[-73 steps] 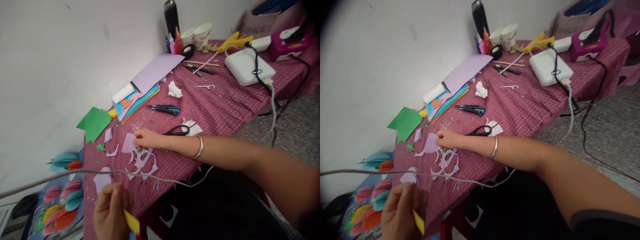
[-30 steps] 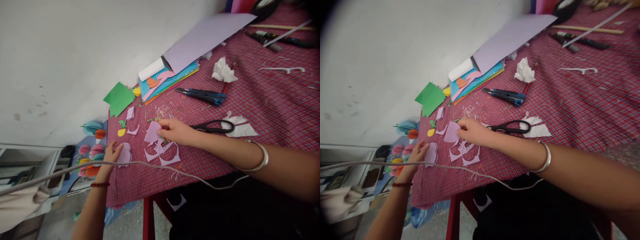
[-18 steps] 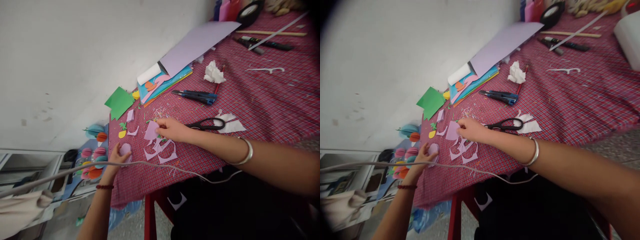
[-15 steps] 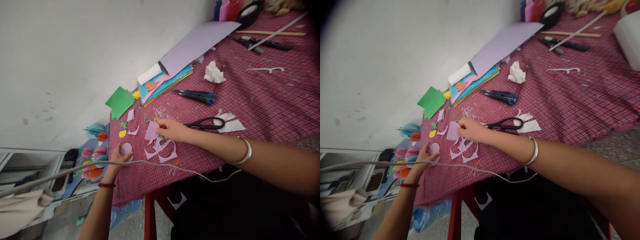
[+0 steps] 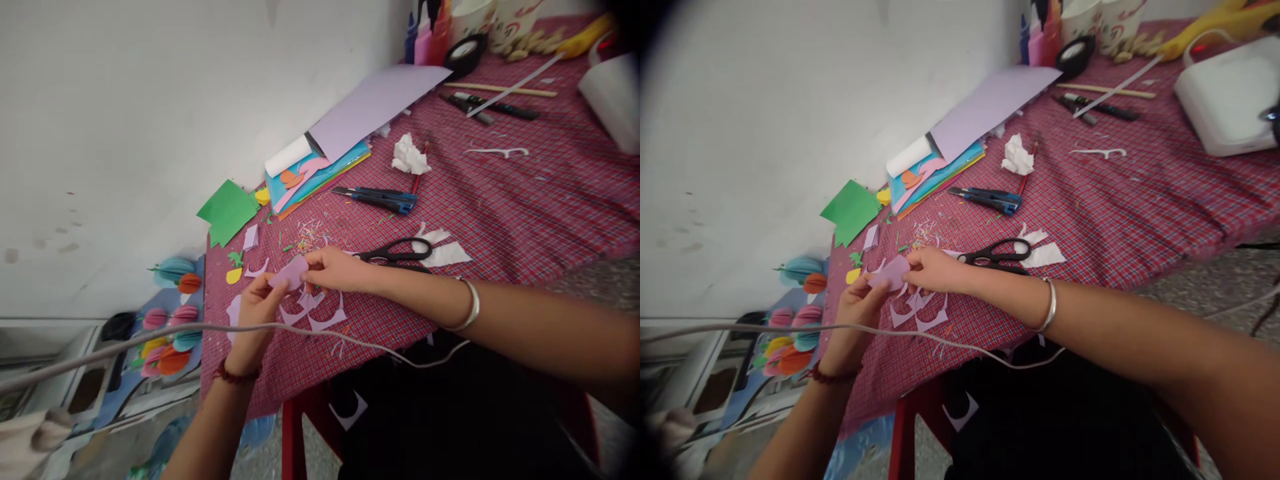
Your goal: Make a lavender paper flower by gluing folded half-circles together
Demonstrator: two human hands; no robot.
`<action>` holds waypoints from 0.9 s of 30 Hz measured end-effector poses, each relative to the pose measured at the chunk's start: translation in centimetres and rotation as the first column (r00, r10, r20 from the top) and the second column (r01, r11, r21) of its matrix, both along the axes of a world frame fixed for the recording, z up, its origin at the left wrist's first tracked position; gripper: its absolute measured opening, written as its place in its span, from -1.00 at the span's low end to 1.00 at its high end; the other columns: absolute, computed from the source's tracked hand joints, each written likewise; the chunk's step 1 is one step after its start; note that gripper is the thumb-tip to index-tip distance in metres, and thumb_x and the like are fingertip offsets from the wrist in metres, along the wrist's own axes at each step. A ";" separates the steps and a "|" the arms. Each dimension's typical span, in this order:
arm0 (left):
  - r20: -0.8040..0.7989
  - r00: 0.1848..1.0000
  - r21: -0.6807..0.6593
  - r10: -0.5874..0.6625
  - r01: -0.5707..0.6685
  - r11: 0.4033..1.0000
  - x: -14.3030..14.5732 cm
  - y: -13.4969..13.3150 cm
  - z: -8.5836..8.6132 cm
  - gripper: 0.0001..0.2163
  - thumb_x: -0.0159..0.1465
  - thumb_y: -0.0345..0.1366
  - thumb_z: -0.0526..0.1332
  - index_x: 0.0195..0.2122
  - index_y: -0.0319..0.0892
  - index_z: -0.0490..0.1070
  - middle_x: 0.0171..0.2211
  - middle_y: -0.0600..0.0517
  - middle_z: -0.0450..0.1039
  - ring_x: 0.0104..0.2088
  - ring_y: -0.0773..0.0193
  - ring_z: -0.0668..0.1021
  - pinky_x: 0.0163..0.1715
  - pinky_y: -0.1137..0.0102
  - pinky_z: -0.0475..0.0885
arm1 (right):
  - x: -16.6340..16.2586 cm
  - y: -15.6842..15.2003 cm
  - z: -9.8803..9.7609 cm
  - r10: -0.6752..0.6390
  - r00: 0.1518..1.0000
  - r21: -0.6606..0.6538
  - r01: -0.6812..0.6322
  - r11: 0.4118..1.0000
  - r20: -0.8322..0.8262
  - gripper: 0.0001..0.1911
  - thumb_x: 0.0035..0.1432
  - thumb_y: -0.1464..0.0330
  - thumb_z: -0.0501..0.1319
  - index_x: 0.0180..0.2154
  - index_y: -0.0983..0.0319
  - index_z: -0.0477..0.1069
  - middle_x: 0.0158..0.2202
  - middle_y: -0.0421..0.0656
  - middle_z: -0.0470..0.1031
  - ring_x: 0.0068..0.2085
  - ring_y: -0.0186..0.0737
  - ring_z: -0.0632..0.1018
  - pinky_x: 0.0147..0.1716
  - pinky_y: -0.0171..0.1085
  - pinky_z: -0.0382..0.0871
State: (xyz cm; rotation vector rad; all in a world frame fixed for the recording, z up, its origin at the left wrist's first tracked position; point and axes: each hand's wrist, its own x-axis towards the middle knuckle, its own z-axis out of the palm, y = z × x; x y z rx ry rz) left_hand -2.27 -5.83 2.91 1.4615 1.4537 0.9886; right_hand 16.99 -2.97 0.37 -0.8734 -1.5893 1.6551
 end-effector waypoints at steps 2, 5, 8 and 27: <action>0.130 0.990 0.046 0.050 -0.056 0.997 0.5 1.1 0.3 -0.76 0.06 -0.16 0.39 -0.40 -0.16 0.41 -0.42 0.08 0.50 -0.40 0.33 0.54 -0.31 0.37 0.48 | 0.2 0.0 -0.2 -0.040 0.997 0.138 0.031 0.990 0.059 -0.88 0.16 0.53 0.14 -0.39 0.30 0.41 -0.49 -0.24 0.49 -0.50 -0.44 0.46 -0.47 -0.43 0.29; 0.277 0.954 0.072 0.111 -0.136 0.988 0.1 2.8 0.7 -0.73 -0.04 -0.24 0.44 -0.41 -0.14 0.36 -0.43 0.15 0.49 -0.39 0.37 0.54 -0.32 0.44 0.49 | 0.5 -0.1 -0.4 -0.122 0.970 0.414 0.025 0.910 0.209 -0.86 0.12 0.52 0.16 -0.32 0.28 0.49 -0.41 -0.20 0.54 -0.39 -0.35 0.49 -0.39 -0.38 0.24; 0.355 0.922 0.050 0.155 -0.185 0.982 -0.8 4.1 0.6 -0.73 -0.11 -0.32 0.46 -0.44 -0.16 0.38 -0.48 0.17 0.47 -0.45 0.43 0.52 -0.36 0.51 0.48 | 0.5 -0.3 -0.6 -0.160 0.933 0.577 -0.060 0.814 0.323 -0.83 0.16 0.46 0.14 -0.26 0.26 0.51 -0.30 -0.13 0.59 -0.29 -0.25 0.51 -0.33 -0.32 0.22; 0.592 0.781 -0.182 0.198 -0.110 0.977 -4.8 5.2 -4.1 -0.67 -0.22 -0.29 0.54 -0.52 -0.22 0.43 -0.52 0.13 0.47 -0.53 0.42 0.48 -0.51 0.50 0.49 | 3.7 1.2 0.3 -0.293 0.723 0.609 -0.218 0.763 0.626 -0.78 0.22 0.39 0.19 -0.10 0.26 0.47 -0.20 -0.09 0.52 -0.25 -0.26 0.49 -0.21 -0.29 0.29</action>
